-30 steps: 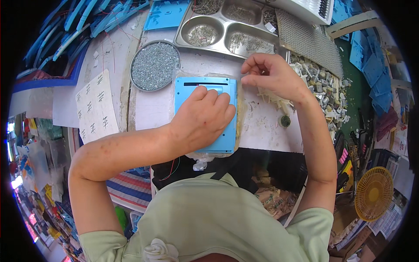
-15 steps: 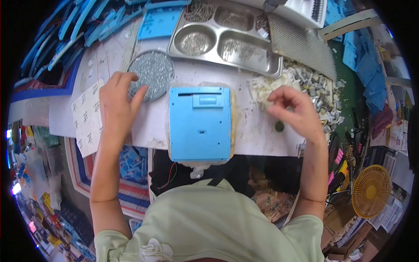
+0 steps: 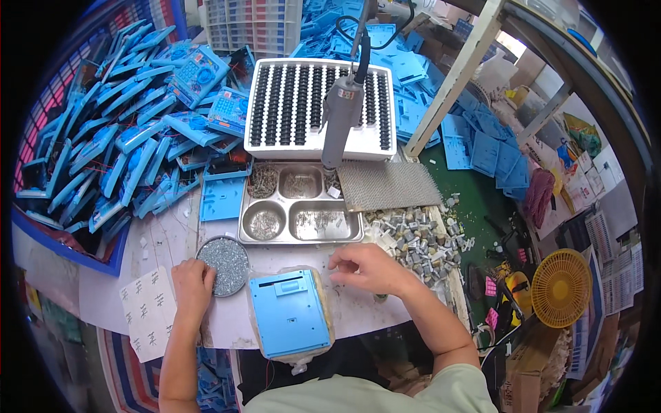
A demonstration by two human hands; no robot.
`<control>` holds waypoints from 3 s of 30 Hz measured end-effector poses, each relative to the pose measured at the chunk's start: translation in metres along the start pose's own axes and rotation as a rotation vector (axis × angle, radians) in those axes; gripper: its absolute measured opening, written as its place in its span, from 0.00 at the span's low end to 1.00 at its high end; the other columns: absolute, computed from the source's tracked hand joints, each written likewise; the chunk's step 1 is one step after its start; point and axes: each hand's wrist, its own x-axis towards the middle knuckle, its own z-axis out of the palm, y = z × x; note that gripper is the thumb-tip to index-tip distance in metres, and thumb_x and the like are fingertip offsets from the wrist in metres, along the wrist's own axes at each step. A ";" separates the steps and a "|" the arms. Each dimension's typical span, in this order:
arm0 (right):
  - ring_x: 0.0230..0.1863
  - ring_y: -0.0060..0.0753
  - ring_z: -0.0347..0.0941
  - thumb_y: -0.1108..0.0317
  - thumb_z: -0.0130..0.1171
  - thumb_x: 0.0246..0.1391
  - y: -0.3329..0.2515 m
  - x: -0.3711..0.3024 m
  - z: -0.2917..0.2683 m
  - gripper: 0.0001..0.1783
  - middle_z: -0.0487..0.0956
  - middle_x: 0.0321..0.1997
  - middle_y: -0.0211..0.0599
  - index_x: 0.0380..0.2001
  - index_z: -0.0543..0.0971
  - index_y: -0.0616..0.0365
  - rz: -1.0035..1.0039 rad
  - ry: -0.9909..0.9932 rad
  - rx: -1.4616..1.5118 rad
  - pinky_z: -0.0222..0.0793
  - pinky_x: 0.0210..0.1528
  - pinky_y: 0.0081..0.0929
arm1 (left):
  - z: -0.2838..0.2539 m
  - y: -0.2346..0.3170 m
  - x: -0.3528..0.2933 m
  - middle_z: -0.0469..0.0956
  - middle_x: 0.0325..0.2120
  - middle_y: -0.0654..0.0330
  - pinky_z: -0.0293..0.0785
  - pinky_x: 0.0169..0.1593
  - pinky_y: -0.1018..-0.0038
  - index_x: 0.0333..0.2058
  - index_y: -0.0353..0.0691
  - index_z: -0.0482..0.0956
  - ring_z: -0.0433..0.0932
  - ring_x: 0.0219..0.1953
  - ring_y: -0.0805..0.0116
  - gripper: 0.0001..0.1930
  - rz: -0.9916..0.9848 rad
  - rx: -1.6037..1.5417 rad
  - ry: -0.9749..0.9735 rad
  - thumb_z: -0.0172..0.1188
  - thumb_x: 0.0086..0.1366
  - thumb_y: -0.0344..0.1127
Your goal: Assembling the internal components, soldering wires, and securing screws for a blue plastic electronic device casing.
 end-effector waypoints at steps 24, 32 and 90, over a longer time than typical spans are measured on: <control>0.29 0.31 0.76 0.69 0.71 0.50 0.002 -0.080 0.027 0.12 0.77 0.27 0.35 0.38 0.83 0.60 0.087 0.099 0.135 0.71 0.34 0.29 | -0.020 0.154 -0.044 0.77 0.33 0.68 0.63 0.47 0.61 0.37 0.49 0.86 0.75 0.37 0.66 0.14 0.539 -0.334 -0.192 0.73 0.50 0.30; 0.29 0.30 0.74 0.70 0.71 0.49 0.009 -0.079 0.026 0.13 0.77 0.27 0.35 0.38 0.83 0.61 0.089 0.120 0.157 0.71 0.34 0.27 | -0.017 0.157 -0.043 0.77 0.33 0.68 0.63 0.51 0.58 0.40 0.46 0.85 0.74 0.38 0.67 0.17 0.690 -0.203 -0.309 0.69 0.47 0.30; 0.24 0.21 0.70 0.81 0.59 0.58 -0.083 0.038 0.047 0.19 0.74 0.26 0.31 0.52 0.72 0.62 -0.253 0.240 1.117 0.70 0.31 0.29 | -0.038 0.136 -0.021 0.82 0.27 0.53 0.75 0.31 0.68 0.33 0.36 0.83 0.82 0.27 0.63 0.04 0.142 -0.735 -0.229 0.68 0.63 0.29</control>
